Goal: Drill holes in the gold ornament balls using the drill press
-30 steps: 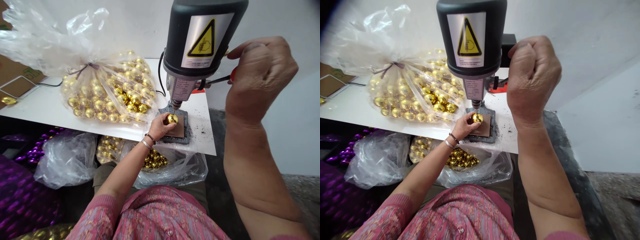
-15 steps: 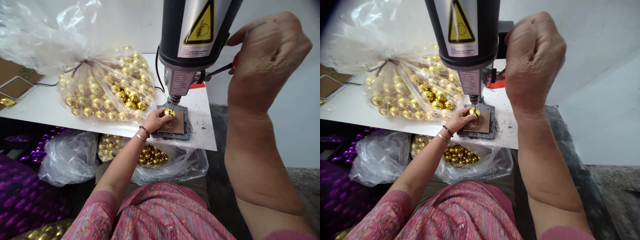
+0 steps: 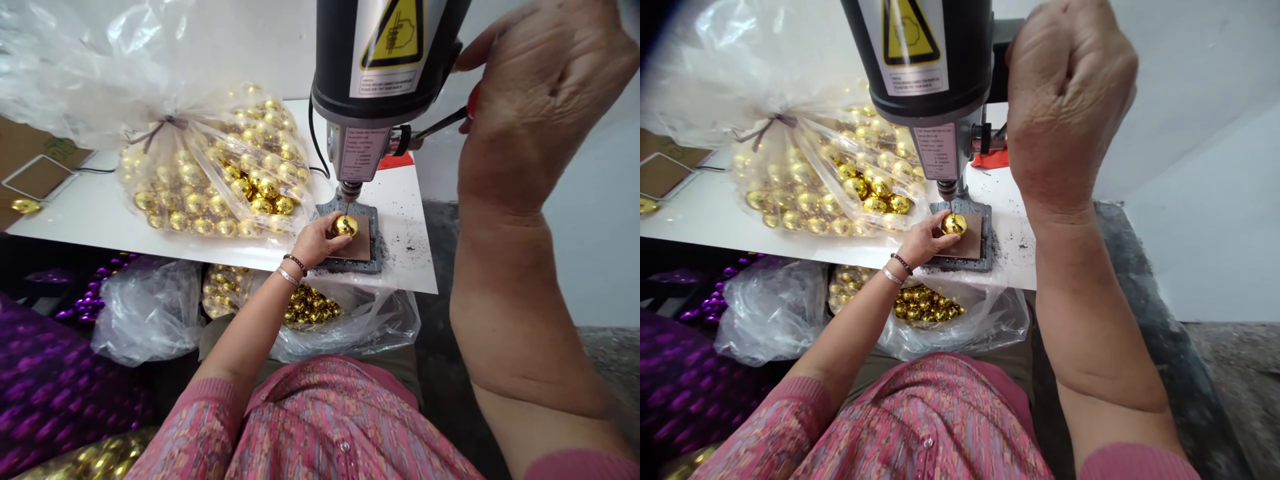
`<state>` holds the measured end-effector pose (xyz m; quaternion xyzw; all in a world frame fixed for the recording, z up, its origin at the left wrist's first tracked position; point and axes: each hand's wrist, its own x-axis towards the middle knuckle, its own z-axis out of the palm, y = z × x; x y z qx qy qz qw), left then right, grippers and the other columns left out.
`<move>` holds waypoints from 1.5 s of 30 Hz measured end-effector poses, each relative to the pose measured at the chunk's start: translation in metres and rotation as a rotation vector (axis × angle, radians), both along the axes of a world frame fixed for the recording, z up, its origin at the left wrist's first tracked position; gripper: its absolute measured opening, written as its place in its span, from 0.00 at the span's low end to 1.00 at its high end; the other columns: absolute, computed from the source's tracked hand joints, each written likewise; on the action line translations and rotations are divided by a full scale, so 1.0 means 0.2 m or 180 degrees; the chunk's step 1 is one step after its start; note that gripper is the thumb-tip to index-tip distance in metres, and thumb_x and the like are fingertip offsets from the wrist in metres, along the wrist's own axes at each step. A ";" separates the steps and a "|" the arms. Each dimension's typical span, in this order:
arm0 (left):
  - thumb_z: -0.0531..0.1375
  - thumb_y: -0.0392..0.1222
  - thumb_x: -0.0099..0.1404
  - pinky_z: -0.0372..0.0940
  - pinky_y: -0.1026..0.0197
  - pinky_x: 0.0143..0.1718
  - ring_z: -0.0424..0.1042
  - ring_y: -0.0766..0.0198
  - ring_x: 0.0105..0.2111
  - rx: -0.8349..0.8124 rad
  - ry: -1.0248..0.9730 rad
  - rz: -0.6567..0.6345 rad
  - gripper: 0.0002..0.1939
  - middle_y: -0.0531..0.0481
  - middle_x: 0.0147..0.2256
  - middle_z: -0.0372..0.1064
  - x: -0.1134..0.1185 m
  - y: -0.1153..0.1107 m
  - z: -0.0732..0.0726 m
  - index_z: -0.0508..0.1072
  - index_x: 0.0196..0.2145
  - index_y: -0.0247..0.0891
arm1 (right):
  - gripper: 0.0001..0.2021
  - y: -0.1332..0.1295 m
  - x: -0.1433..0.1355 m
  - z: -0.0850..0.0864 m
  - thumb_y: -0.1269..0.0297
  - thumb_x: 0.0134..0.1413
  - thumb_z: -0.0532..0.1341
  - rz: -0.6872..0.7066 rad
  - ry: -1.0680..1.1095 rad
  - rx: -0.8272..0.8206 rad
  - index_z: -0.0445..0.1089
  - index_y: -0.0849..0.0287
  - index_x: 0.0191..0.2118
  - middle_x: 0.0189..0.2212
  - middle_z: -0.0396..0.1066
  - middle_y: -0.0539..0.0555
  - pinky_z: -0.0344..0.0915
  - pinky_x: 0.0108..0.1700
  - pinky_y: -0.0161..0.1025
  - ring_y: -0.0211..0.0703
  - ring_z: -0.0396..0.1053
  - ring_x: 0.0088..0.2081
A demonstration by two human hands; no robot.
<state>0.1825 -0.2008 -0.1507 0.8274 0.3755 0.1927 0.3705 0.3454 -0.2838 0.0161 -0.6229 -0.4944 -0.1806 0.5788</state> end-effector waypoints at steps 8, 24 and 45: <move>0.67 0.46 0.58 0.65 0.65 0.38 0.71 0.67 0.33 -0.0021 0.0008 0.0060 0.30 0.50 0.40 0.76 0.00 0.01 -0.01 0.72 0.57 0.40 | 0.12 0.00 0.00 -0.05 0.73 0.55 0.51 0.0084 0.0058 0.0260 0.72 0.65 0.31 0.18 0.56 0.47 0.56 0.32 0.32 0.27 0.55 0.22; 0.67 0.47 0.58 0.66 0.64 0.41 0.72 0.64 0.37 -0.0007 0.0055 0.0101 0.31 0.50 0.42 0.76 0.00 -0.01 0.00 0.71 0.59 0.41 | 0.13 -0.12 -0.07 -0.26 0.73 0.50 0.51 -0.0202 -0.0356 0.0383 0.73 0.65 0.36 0.25 0.64 0.47 0.56 0.31 0.28 0.24 0.53 0.25; 0.65 0.49 0.59 0.66 0.59 0.49 0.74 0.58 0.45 0.0009 -0.0005 0.0012 0.31 0.50 0.49 0.76 -0.02 -0.01 -0.04 0.69 0.60 0.45 | 0.16 -0.10 -0.01 -0.46 0.67 0.55 0.49 -0.0555 -0.0937 0.0559 0.74 0.60 0.39 0.30 0.70 0.52 0.61 0.36 0.36 0.33 0.62 0.30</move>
